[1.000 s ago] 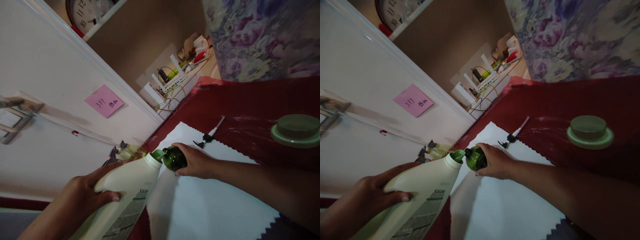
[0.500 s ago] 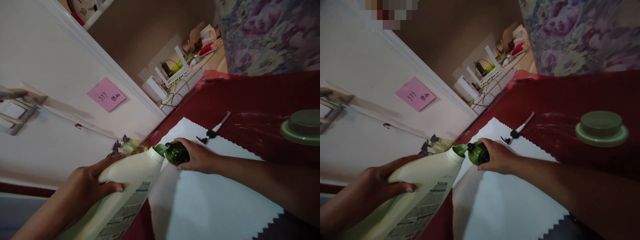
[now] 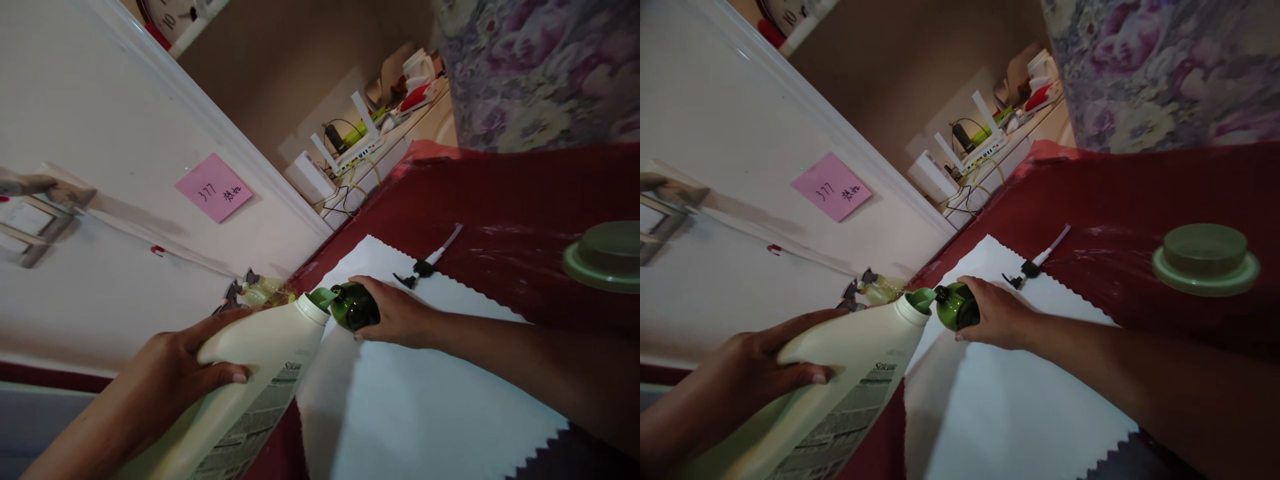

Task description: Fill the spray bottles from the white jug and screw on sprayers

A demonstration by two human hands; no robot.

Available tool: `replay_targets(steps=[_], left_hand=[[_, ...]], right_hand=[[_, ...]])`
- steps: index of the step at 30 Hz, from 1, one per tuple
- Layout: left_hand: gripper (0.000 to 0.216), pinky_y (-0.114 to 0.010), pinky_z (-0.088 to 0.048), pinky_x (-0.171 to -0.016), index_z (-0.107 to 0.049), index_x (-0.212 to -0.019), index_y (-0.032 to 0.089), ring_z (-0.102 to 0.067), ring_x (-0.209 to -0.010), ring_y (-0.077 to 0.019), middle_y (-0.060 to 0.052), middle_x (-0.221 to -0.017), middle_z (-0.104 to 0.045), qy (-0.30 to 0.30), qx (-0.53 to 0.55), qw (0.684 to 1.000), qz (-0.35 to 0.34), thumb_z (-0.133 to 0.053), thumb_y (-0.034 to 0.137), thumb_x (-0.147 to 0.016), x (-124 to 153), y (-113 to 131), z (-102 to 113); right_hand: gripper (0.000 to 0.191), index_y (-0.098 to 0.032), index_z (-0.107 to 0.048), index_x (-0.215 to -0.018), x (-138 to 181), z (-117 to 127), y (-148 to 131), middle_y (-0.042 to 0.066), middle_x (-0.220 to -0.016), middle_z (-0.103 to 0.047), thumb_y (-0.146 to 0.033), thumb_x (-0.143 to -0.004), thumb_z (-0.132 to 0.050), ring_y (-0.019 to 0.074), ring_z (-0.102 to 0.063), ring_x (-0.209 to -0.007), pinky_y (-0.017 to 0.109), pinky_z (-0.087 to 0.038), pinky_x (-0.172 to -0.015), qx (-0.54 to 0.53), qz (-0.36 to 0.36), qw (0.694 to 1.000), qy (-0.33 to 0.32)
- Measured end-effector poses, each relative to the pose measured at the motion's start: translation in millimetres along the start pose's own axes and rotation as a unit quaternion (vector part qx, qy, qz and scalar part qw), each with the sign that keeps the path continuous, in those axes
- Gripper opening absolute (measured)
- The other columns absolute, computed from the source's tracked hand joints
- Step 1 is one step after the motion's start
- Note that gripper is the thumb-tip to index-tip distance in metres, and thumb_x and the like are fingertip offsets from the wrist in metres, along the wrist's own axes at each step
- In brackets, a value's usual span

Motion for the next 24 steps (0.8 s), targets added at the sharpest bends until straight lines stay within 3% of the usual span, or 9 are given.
replay_targets(steps=[7, 16, 20, 24], left_hand=[[0.086, -0.026, -0.054, -0.065, -0.060, -0.140, 0.038, -0.074, -0.071, -0.0247, 0.010, -0.077, -0.080, -0.026, -0.002, 1.000, 0.015, -0.072, 0.074, -0.063, 0, -4, -5], [0.095, -0.028, -0.056, -0.068, -0.060, -0.142, 0.034, -0.075, -0.073, -0.0270, 0.007, -0.079, -0.081, -0.048, -0.021, 0.998, 0.045, -0.069, 0.077, -0.058, 2, 1, -5], [0.093, -0.029, -0.057, -0.069, -0.063, -0.139, 0.035, -0.076, -0.079, -0.0283, 0.006, -0.086, -0.082, -0.032, -0.014, 0.998, 0.042, -0.073, 0.075, -0.055, 0, 1, -2], [0.087, -0.029, -0.057, -0.062, -0.068, -0.134, 0.033, -0.075, -0.069, -0.0270, 0.005, -0.078, -0.081, -0.006, -0.006, 1.000, 0.010, -0.072, 0.074, -0.058, 0, 5, 1]], right_hand=[[0.088, -0.025, -0.048, -0.143, 1, -1, 0, 0.011, -0.134, -0.067, -0.035, -0.064, -0.086, 0.0341, -0.063, -0.118, 0.047, -0.051, -0.096, 0.003, 0.001, 1.000, -0.003], [0.087, -0.026, -0.049, -0.143, 0, 0, 1, 0.012, -0.136, -0.067, -0.036, -0.063, -0.085, 0.0355, -0.064, -0.119, 0.048, -0.051, -0.097, 0.000, 0.001, 1.000, 0.000], [0.088, -0.024, -0.049, -0.143, 1, 1, -1, 0.013, -0.133, -0.068, -0.037, -0.063, -0.085, 0.0360, -0.064, -0.117, 0.048, -0.051, -0.095, -0.002, -0.002, 1.000, -0.001], [0.089, -0.024, -0.049, -0.143, 1, 0, -2, 0.013, -0.135, -0.067, -0.037, -0.063, -0.084, 0.0370, -0.063, -0.120, 0.049, -0.050, -0.097, -0.007, 0.001, 1.000, -0.002]])
Point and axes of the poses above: each hand's wrist, its own x-axis away from the middle knuckle, its own z-axis out of the back of the hand, y = z × x, the point moved 10 cm from there along -x, towards the middle knuckle
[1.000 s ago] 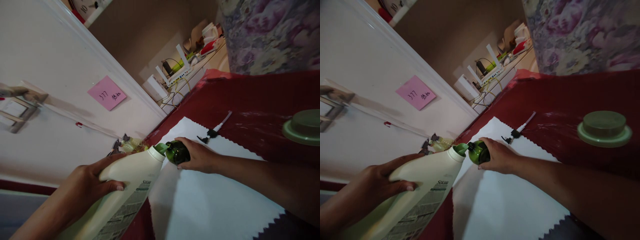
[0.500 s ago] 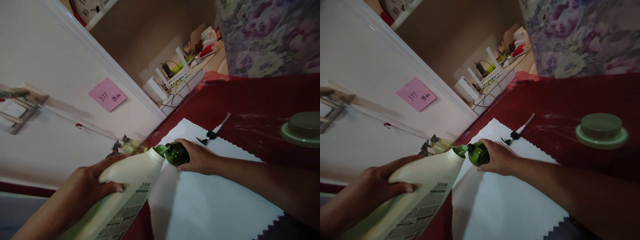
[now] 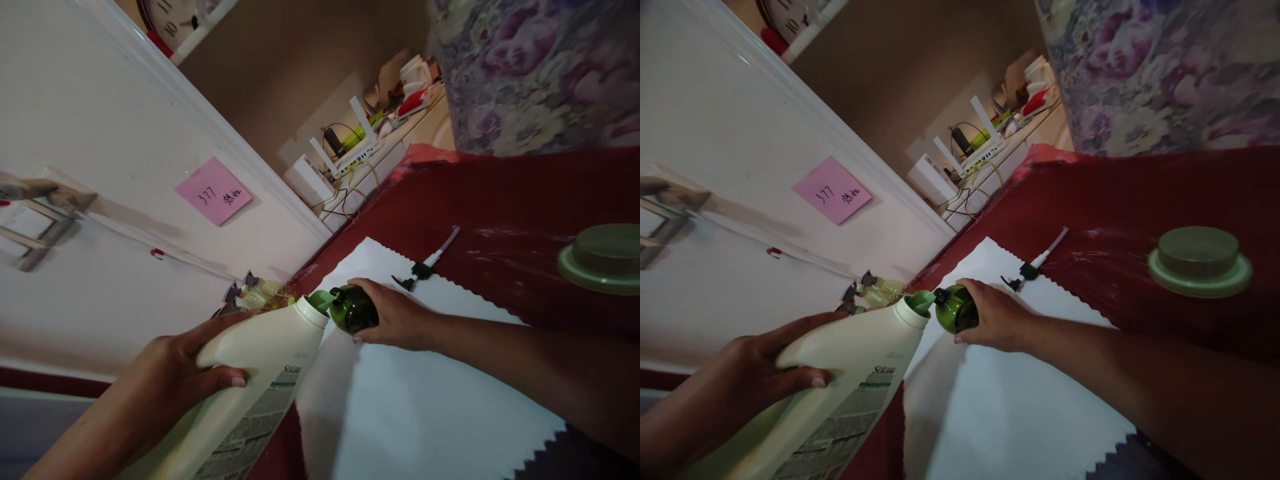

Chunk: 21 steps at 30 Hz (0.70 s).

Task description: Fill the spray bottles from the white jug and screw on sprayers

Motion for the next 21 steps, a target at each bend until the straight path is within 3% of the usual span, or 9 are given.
replay_targets(steps=[5, 13, 21], left_hand=[[0.085, -0.029, -0.057, -0.060, -0.071, -0.130, 0.033, -0.073, -0.062, -0.0258, 0.005, -0.072, -0.080, 0.007, 0.010, 1.000, 0.000, -0.073, 0.074, -0.057, 2, 1, 2], [0.083, -0.028, -0.057, -0.066, -0.065, -0.137, 0.035, -0.076, -0.074, -0.0270, 0.006, -0.084, -0.082, -0.018, 0.011, 1.000, -0.003, -0.074, 0.071, -0.063, 2, 0, -3], [0.075, -0.031, -0.058, -0.059, -0.069, -0.133, 0.030, -0.075, -0.064, -0.0272, 0.000, -0.079, -0.082, 0.025, 0.052, 0.997, -0.050, -0.076, 0.065, -0.067, 6, -5, -12]], right_hand=[[0.088, -0.027, -0.049, -0.143, 0, 0, 2, 0.012, -0.135, -0.067, -0.037, -0.063, -0.084, 0.0370, -0.063, -0.120, 0.051, -0.049, -0.098, -0.008, 0.001, 1.000, 0.004], [0.089, -0.024, -0.048, -0.143, 0, 0, 1, 0.012, -0.135, -0.067, -0.035, -0.063, -0.085, 0.0355, -0.063, -0.119, 0.048, -0.049, -0.097, -0.008, -0.008, 1.000, 0.000], [0.087, -0.026, -0.047, -0.142, 0, 0, 0, 0.011, -0.136, -0.065, -0.033, -0.064, -0.084, 0.0355, -0.061, -0.122, 0.050, -0.048, -0.099, -0.011, -0.002, 1.000, -0.001]])
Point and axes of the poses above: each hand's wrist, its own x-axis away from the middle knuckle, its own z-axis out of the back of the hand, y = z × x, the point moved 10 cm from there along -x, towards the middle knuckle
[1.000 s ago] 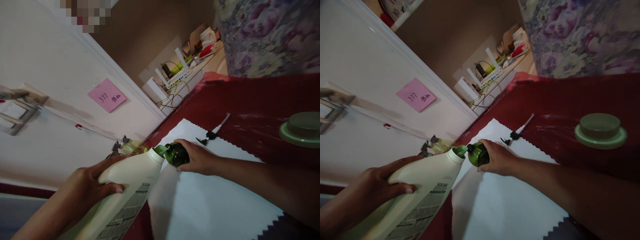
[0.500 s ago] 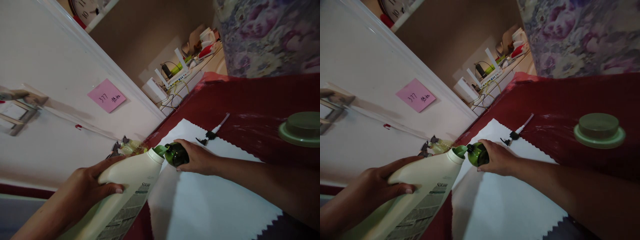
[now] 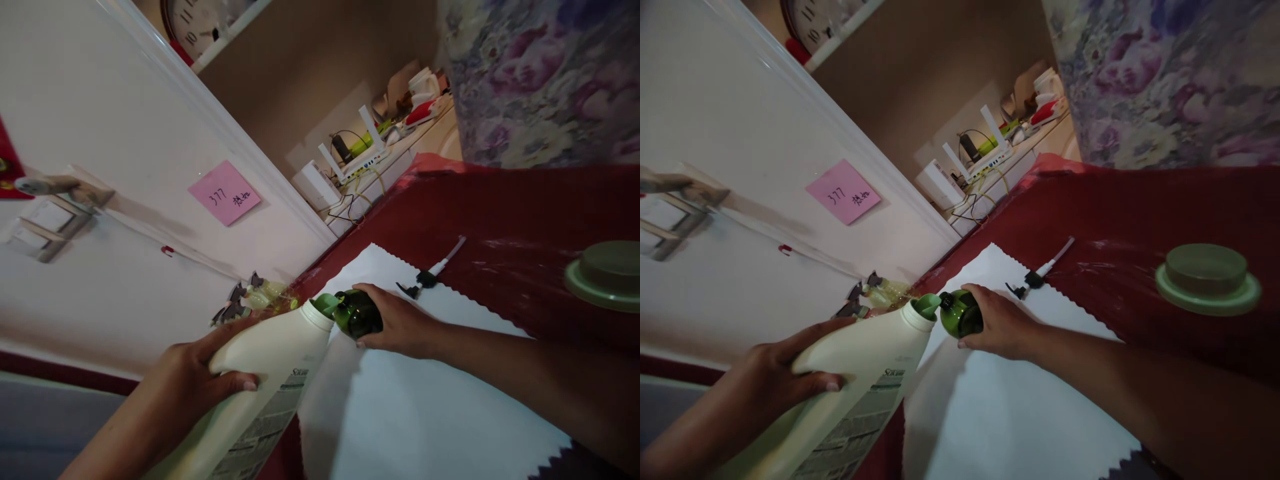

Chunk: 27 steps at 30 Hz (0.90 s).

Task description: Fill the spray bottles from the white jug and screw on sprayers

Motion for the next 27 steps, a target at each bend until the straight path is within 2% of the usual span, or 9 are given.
replay_targets(steps=[4, 10, 14, 17, 22, 27], left_hand=[[0.077, -0.033, -0.060, -0.066, -0.071, -0.131, 0.029, -0.077, -0.075, -0.0307, -0.003, -0.087, -0.084, 0.024, 0.030, 0.999, 0.007, -0.078, 0.065, -0.063, 8, -3, -9], [0.072, -0.029, -0.060, -0.072, -0.067, -0.135, 0.036, -0.078, -0.080, -0.0266, 0.000, -0.100, -0.084, 0.036, 0.068, 0.997, -0.013, -0.078, 0.064, -0.070, 17, -5, -28], [0.070, -0.028, -0.060, -0.068, -0.069, -0.132, 0.034, -0.077, -0.078, -0.0254, -0.001, -0.102, -0.084, 0.068, 0.104, 0.992, -0.015, -0.079, 0.063, -0.069, 21, -12, -27], [0.071, -0.028, -0.060, -0.063, -0.069, -0.133, 0.032, -0.076, -0.073, -0.0246, -0.002, -0.100, -0.083, 0.116, 0.140, 0.983, -0.007, -0.079, 0.062, -0.069, 27, -21, -18], [0.074, -0.038, -0.062, -0.084, -0.072, -0.128, 0.028, -0.074, -0.100, -0.0314, -0.006, -0.121, -0.078, 0.250, 0.234, 0.939, 0.016, -0.084, 0.061, -0.063, 41, -39, -5], [0.074, -0.046, -0.057, -0.099, -0.069, -0.131, 0.026, -0.068, -0.116, -0.0345, -0.008, -0.125, -0.075, 0.331, 0.349, 0.876, 0.033, -0.087, 0.053, -0.064, 37, -46, -20]], right_hand=[[0.083, -0.028, -0.048, -0.140, 2, -1, -2, 0.009, -0.134, -0.067, -0.030, -0.065, -0.083, 0.0355, -0.061, -0.121, 0.051, -0.049, -0.098, 0.001, 0.001, 1.000, -0.001], [0.087, -0.027, -0.041, -0.145, 3, -6, 5, 0.013, -0.137, -0.064, -0.032, -0.068, -0.081, 0.0351, -0.061, -0.123, 0.053, -0.049, -0.101, -0.004, -0.015, 1.000, -0.013], [0.087, -0.029, -0.040, -0.145, 2, -9, 10, 0.012, -0.138, -0.063, -0.035, -0.069, -0.081, 0.0353, -0.060, -0.125, 0.054, -0.048, -0.103, -0.009, -0.018, 1.000, -0.017], [0.089, -0.028, -0.040, -0.146, 3, -10, 13, 0.014, -0.141, -0.061, -0.037, -0.069, -0.082, 0.0370, -0.058, -0.128, 0.056, -0.046, -0.106, -0.001, -0.031, 0.999, -0.016], [0.088, -0.027, -0.038, -0.147, 5, -11, 16, 0.014, -0.142, -0.059, -0.037, -0.070, -0.080, 0.0367, -0.057, -0.129, 0.057, -0.045, -0.107, -0.001, -0.069, 0.997, -0.028], [0.084, -0.031, -0.038, -0.143, 5, -13, 19, 0.013, -0.142, -0.058, -0.036, -0.070, -0.080, 0.0371, -0.058, -0.129, 0.061, -0.045, -0.107, -0.018, -0.051, 0.998, -0.024]])
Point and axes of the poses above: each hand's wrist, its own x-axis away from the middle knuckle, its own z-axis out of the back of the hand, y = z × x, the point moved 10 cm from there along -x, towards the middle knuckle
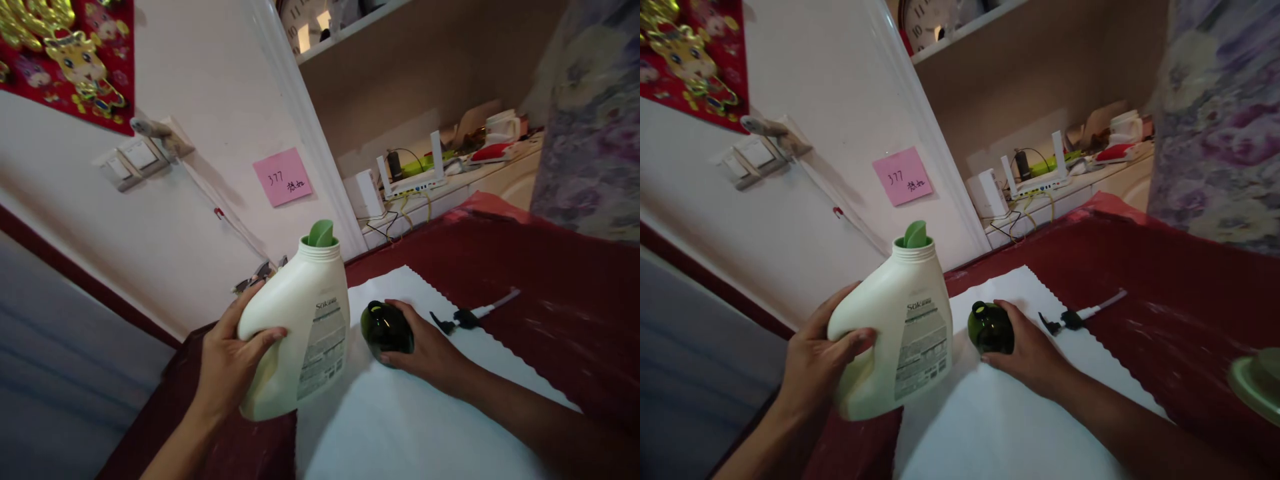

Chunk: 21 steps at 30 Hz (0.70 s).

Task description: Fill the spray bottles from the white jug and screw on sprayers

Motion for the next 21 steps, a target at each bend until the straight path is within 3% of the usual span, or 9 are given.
replay_targets(steps=[3, 8, 15, 21], left_hand=[[0.071, -0.044, -0.054, -0.103, -0.070, -0.128, 0.026, -0.064, -0.123, -0.0335, -0.007, -0.134, -0.071, 0.037, 0.046, 0.998, 0.001, -0.087, 0.049, -0.063, 3, -10, -12], [0.079, -0.038, -0.059, -0.092, -0.065, -0.135, 0.023, -0.067, -0.114, -0.0304, -0.007, -0.131, -0.071, 0.075, 0.119, 0.988, 0.065, -0.088, 0.047, -0.063, 12, -48, -29], [0.081, -0.035, -0.060, -0.089, -0.060, -0.140, 0.027, -0.065, -0.121, -0.0313, -0.006, -0.135, -0.068, 0.098, 0.163, 0.976, 0.109, -0.088, 0.043, -0.067, 34, -84, -39], [0.084, -0.033, -0.061, -0.077, -0.052, -0.148, 0.027, -0.068, -0.103, -0.0267, -0.007, -0.133, -0.067, 0.098, 0.209, 0.963, 0.137, -0.083, 0.048, -0.072, 42, -103, -43]], right_hand=[[0.085, -0.031, -0.038, -0.143, 0, -1, 2, 0.012, -0.145, -0.056, -0.034, -0.070, -0.080, 0.0366, -0.055, -0.132, 0.061, -0.042, -0.111, -0.005, 0.011, 1.000, 0.003], [0.083, -0.030, -0.036, -0.145, 1, -4, -3, 0.011, -0.147, -0.055, -0.029, -0.073, -0.077, 0.0325, -0.054, -0.135, 0.054, -0.041, -0.115, -0.011, 0.013, 1.000, -0.018], [0.086, -0.032, -0.033, -0.146, 0, -5, 3, 0.011, -0.147, -0.055, -0.031, -0.073, -0.076, 0.0332, -0.054, -0.135, 0.056, -0.044, -0.113, 0.003, -0.009, 1.000, -0.018], [0.089, -0.029, -0.033, -0.147, 1, -5, 10, 0.011, -0.146, -0.056, -0.034, -0.070, -0.078, 0.0333, -0.054, -0.134, 0.054, -0.041, -0.115, -0.006, -0.030, 0.999, -0.010]])
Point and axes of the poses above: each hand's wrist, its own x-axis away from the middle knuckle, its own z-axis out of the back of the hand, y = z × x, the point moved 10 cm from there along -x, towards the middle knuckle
